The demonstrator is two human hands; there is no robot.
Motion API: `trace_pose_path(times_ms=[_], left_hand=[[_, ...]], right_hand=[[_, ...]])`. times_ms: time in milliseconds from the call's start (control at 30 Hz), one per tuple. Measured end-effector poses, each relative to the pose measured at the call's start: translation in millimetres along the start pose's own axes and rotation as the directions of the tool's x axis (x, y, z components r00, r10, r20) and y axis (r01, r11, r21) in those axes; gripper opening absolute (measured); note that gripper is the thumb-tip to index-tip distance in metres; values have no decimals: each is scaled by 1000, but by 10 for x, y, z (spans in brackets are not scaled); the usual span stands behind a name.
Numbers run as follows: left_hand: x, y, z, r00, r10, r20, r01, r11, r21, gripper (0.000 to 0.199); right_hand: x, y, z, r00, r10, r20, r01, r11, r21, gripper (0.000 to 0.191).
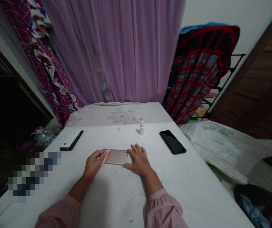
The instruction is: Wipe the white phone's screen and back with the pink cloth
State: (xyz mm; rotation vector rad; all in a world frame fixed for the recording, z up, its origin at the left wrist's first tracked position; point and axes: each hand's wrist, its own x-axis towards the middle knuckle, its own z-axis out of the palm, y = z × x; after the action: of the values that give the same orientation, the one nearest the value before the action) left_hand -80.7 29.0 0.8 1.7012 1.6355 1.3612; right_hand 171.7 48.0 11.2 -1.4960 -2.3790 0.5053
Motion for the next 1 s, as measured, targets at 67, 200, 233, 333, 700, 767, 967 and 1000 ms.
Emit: trace_pose_path(times_ms=[67, 200, 233, 333, 700, 767, 967, 1000], left_hand=[[-5, 62, 11, 992, 125, 27, -127, 989, 79, 26], [-33, 286, 142, 892, 400, 211, -449, 835, 319, 18], [-46, 343, 193, 852, 451, 266, -520, 781, 346, 17], [-84, 455, 328, 769, 529, 359, -636, 693, 340, 16], [67, 404, 430, 740, 475, 476, -637, 723, 268, 18], [106, 398, 452, 745, 462, 480, -626, 734, 265, 18], [204, 349, 490, 748, 445, 492, -615, 744, 263, 17], [222, 341, 495, 754, 441, 487, -611, 742, 275, 18]], right_hand=[[29, 18, 0, 1000, -14, 3, 14, 1000, 8, 78], [48, 35, 15, 1000, -29, 3, 29, 1000, 5, 79], [44, 36, 18, 1000, -31, -1, 31, 1000, 3, 78], [27, 33, 18, 999, -39, -13, 39, 999, 0, 75], [112, 60, -18, 997, -69, 23, 69, 998, 2, 77], [130, 63, -17, 997, -67, 39, 67, 998, 4, 83], [157, 49, -25, 998, -59, 31, 59, 998, 19, 81], [160, 47, -28, 998, -59, 26, 59, 998, 24, 79]])
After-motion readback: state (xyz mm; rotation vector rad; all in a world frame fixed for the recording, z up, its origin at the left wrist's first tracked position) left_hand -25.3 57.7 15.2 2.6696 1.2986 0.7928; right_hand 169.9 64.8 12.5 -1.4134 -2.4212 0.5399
